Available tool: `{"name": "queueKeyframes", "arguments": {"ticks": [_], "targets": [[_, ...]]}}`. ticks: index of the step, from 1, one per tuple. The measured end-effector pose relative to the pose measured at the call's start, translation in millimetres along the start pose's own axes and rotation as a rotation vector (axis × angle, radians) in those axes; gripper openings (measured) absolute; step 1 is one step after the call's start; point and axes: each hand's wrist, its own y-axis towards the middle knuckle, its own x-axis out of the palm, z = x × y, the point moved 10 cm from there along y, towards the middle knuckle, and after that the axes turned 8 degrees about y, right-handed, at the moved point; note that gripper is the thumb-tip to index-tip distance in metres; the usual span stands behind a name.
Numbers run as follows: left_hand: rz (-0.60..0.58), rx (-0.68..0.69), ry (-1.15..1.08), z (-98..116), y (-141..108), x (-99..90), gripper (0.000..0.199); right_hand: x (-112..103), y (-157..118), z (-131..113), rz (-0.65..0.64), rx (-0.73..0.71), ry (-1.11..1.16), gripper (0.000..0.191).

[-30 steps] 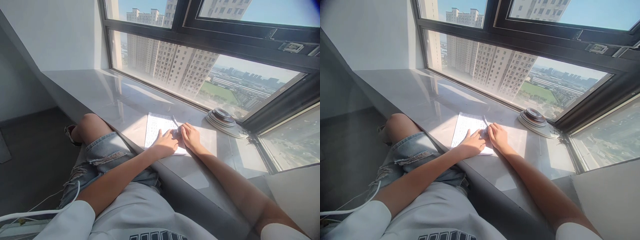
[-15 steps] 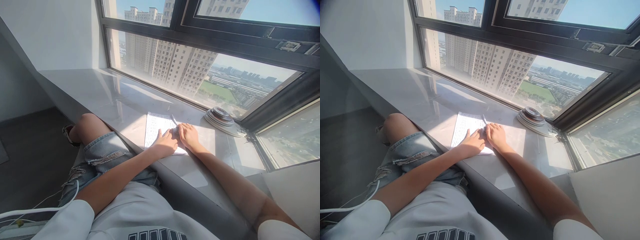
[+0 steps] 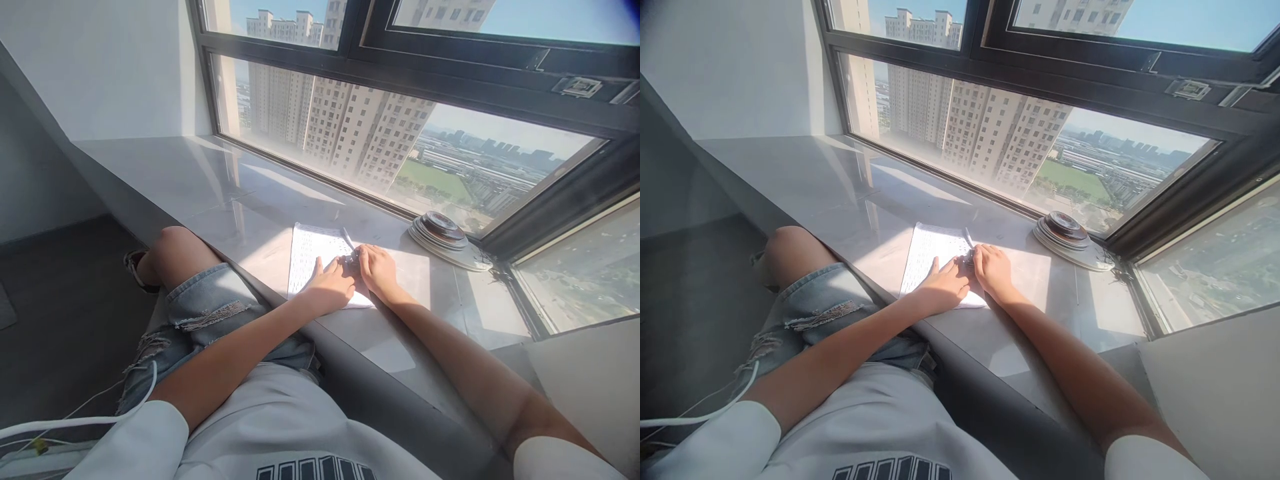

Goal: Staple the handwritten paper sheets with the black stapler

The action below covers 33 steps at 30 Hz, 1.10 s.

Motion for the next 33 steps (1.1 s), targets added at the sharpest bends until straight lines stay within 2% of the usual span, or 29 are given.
{"name": "queueKeyframes", "arguments": {"ticks": [6, 14, 21, 24, 26, 29, 33], "targets": [[0.027, 0.003, 0.003, 1, 0, -2.1, 0.055, 4, 1, -10, -0.033, -0.088, -0.171, 0.046], [0.003, -0.001, -0.037, 0, 1, -1.6, 0.064, 8, 0, -19, -0.109, -0.113, -0.209, 0.043], [-0.015, -0.003, -0.036, -1, 4, 0.3, 0.059, 16, -3, -26, -0.191, -0.198, -0.278, 0.041], [-0.020, -0.017, -0.008, -3, 4, 0.6, 0.059, 16, -3, -27, -0.164, -0.199, -0.287, 0.040], [-0.019, -0.017, 0.007, -4, 3, 0.8, 0.056, 12, -1, -17, -0.103, -0.125, -0.249, 0.041], [-0.012, -0.017, 0.019, -5, 0, 0.9, 0.051, 2, 5, 13, -0.026, 0.021, -0.230, 0.043], [-0.039, -0.020, 0.015, -10, -1, 3.1, 0.053, -8, 8, 49, -0.032, 0.102, -0.326, 0.040]]}}
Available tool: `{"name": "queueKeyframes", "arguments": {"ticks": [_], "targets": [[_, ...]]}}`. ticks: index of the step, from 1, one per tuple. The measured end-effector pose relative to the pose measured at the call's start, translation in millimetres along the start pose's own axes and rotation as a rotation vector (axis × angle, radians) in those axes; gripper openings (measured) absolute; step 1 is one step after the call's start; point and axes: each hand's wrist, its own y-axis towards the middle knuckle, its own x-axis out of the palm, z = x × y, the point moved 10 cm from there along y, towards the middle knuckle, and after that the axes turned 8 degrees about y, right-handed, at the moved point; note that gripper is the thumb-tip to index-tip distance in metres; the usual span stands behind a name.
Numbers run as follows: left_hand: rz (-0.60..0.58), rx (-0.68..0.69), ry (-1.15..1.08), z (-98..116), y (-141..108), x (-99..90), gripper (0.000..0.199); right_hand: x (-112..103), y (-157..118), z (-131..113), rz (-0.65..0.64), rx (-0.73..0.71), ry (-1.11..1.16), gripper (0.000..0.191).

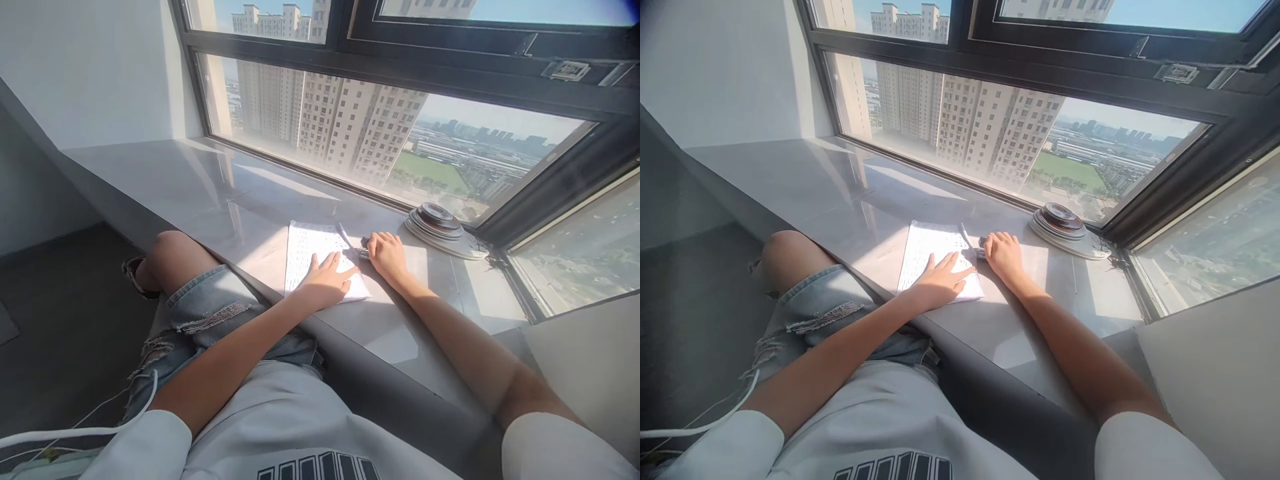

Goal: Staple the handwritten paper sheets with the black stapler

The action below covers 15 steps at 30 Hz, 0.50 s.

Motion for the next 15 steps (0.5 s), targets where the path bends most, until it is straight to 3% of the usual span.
{"name": "queueKeyframes", "arguments": {"ticks": [4, 15], "targets": [[-0.053, 0.003, 0.000, -5, 0, 4.3, 0.056, -1, -2, 19, -0.011, 0.046, 0.028, 0.044], [-0.017, 0.002, 0.020, -3, 0, 0.3, 0.057, 1, -5, 15, 0.005, 0.086, 0.043, 0.042]]}}
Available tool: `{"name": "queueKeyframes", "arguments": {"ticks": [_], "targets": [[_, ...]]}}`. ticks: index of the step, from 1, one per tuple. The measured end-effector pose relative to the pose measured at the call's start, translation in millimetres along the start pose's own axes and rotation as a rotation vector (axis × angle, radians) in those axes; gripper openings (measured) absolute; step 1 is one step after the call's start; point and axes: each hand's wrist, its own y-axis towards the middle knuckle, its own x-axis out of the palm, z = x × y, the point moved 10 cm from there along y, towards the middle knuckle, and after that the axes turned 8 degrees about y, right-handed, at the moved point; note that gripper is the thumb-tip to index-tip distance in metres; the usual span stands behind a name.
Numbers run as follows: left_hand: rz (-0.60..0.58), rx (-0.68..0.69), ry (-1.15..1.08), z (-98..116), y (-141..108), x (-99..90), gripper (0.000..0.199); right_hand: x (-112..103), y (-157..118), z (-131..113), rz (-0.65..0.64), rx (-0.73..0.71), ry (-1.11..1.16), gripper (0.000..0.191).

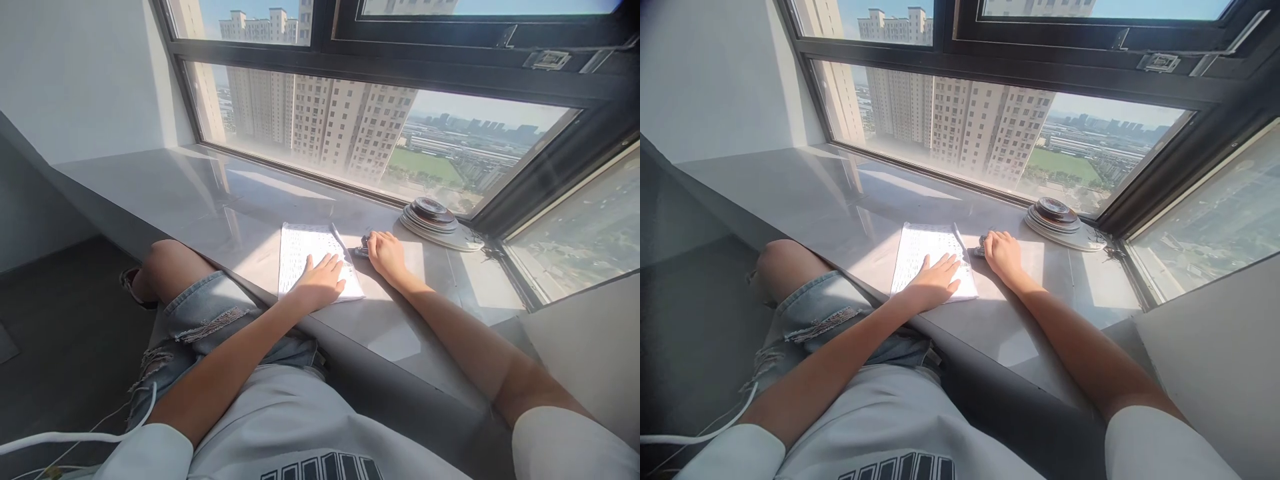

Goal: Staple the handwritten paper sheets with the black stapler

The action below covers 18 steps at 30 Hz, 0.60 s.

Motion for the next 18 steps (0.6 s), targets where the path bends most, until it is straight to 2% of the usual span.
{"name": "queueKeyframes", "arguments": {"ticks": [5, 11, 14, 18], "targets": [[0.084, -0.021, -0.014, -4, 1, -0.6, 0.059, -3, -1, -1, -0.005, 0.027, 0.029, 0.040], [0.118, -0.070, -0.008, -8, -4, -8.4, 0.058, -9, -2, -6, -0.046, 0.086, 0.113, 0.036], [0.117, -0.090, 0.011, -8, -7, -13.5, 0.058, -9, 2, -5, -0.121, 0.128, 0.104, 0.031], [0.111, -0.097, 0.038, -7, -8, -15.9, 0.056, 1, 7, -2, -0.319, 0.123, 0.134, 0.025]]}}
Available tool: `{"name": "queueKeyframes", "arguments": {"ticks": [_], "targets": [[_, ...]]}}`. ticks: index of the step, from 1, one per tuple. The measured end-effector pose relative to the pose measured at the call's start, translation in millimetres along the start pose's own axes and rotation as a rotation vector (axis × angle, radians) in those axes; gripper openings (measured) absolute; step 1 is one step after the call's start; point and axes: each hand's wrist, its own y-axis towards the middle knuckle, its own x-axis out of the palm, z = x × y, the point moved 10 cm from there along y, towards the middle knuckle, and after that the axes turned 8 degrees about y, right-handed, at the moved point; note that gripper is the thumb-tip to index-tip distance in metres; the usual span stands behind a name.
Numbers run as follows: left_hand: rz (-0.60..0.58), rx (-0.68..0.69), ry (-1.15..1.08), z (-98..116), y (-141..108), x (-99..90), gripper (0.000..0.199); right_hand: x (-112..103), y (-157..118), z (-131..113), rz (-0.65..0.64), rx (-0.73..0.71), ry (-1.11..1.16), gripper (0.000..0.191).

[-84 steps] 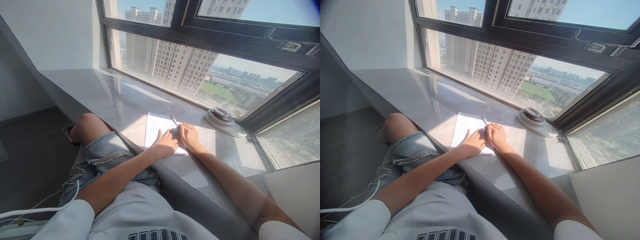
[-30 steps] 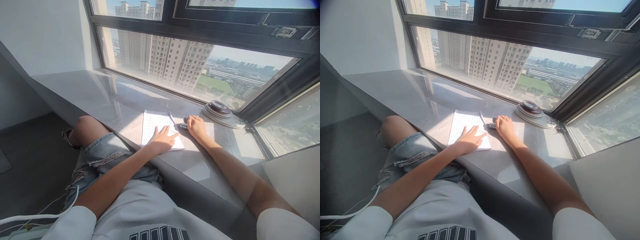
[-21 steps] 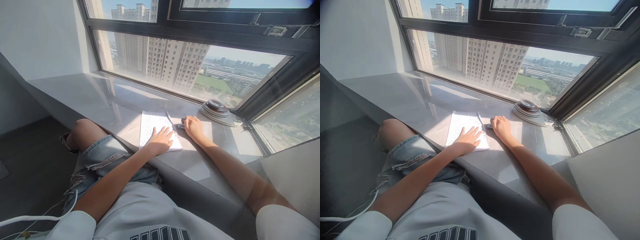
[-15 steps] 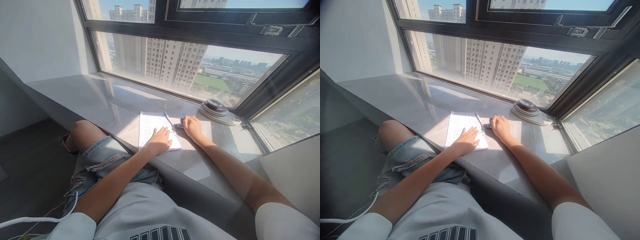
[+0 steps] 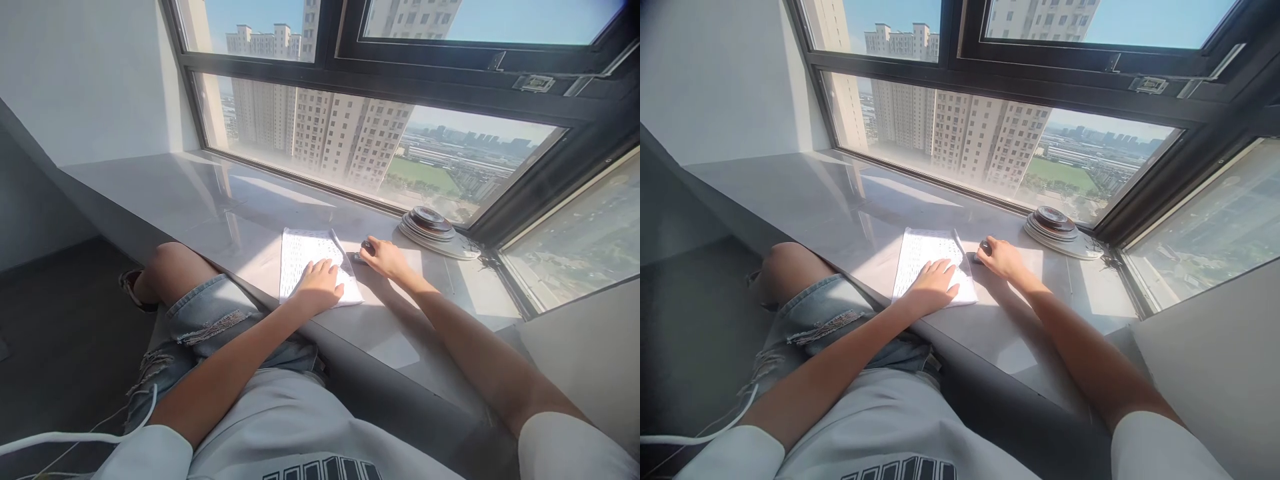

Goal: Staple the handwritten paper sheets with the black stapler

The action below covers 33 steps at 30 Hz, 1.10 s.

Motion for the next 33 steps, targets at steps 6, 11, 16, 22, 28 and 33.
{"name": "queueKeyframes", "arguments": {"ticks": [6, 11, 16, 22, 28, 33], "targets": [[0.023, 0.017, -0.008, -1, 0, 0.8, 0.052, -3, 9, 10, -0.121, 0.124, -0.068, 0.010], [0.038, 0.068, 0.019, 3, 0, 1.2, 0.045, -20, 32, -44, 0.057, 0.061, 0.077, 0.011], [0.248, 0.125, 0.082, 9, -8, -46.2, 0.036, 22, 62, -109, -0.016, 0.033, 0.195, 0.013], [0.402, -0.172, 0.054, -88, -8, -90.9, 0.039, 59, 68, -123, -0.086, 0.036, 0.227, 0.008], [0.188, -0.782, 0.197, -206, -25, -32.7, 0.046, 46, 31, -61, -0.044, 0.083, 0.226, 0.010], [0.196, -0.752, 0.243, -199, -23, -24.1, 0.043, 12, -9, 10, 0.069, 0.153, 0.293, 0.021]]}}
